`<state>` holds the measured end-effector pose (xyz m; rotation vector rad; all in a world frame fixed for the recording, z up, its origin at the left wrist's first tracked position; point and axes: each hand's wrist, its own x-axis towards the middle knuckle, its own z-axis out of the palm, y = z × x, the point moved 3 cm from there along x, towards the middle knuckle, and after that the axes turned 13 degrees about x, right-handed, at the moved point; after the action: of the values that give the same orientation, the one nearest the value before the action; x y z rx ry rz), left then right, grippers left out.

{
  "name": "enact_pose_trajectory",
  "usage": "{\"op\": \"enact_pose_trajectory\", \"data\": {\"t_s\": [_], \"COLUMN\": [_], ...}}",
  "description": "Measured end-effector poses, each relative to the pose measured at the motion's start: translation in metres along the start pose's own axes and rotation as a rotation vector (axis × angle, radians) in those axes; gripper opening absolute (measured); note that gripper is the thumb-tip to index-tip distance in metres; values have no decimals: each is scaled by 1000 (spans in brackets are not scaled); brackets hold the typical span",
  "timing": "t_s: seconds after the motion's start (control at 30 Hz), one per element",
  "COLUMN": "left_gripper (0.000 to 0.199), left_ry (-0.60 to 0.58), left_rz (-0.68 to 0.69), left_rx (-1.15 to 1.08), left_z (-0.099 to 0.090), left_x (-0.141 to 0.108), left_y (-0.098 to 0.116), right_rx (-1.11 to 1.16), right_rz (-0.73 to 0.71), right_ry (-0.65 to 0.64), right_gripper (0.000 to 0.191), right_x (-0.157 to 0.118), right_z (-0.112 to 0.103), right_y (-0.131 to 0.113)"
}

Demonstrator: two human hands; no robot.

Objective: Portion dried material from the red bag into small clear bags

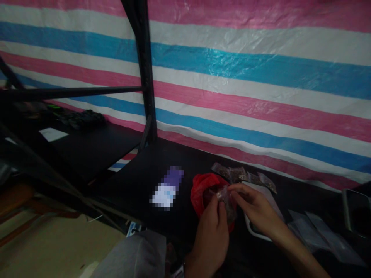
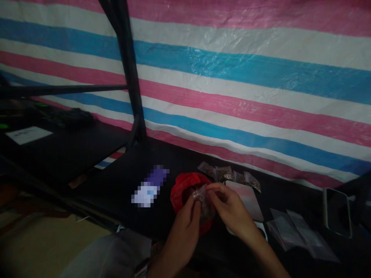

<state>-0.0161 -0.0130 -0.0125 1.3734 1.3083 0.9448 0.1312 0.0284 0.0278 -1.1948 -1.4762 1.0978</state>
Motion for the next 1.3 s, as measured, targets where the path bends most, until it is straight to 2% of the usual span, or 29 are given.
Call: {"op": "enact_pose_trajectory", "data": {"t_s": [0.2,0.3,0.4,0.6,0.77,0.97,1.1,1.3], "left_gripper": [41,38,32,27,25,29,33,29], "left_ry": [66,154,231,303,242,191,130,78], "left_rz": [267,366,438,307,336,313,304,326], "left_rx": [209,303,278,109,40,-28,-63,-10], "left_z": [-15,-27,-36,-41,-36,-27,-19,-7], "left_x": [-10,-10,-8,5,10,19,25,27], "left_y": [8,13,16,9,11,10,11,15], "right_rx": [117,79,27,0,-8,27,22,-16], "right_rz": [-75,-121,-158,-204,-261,-133,-134,-117], "right_ry": [35,48,61,117,167,147,184,189], "right_gripper": [35,29,25,24,32,35,39,36], "right_x": [-13,-20,-26,-27,-29,-28,-28,-35], "right_z": [5,10,16,22,23,25,18,5], "right_y": [-16,-23,-27,-27,-26,-22,-19,-12]}}
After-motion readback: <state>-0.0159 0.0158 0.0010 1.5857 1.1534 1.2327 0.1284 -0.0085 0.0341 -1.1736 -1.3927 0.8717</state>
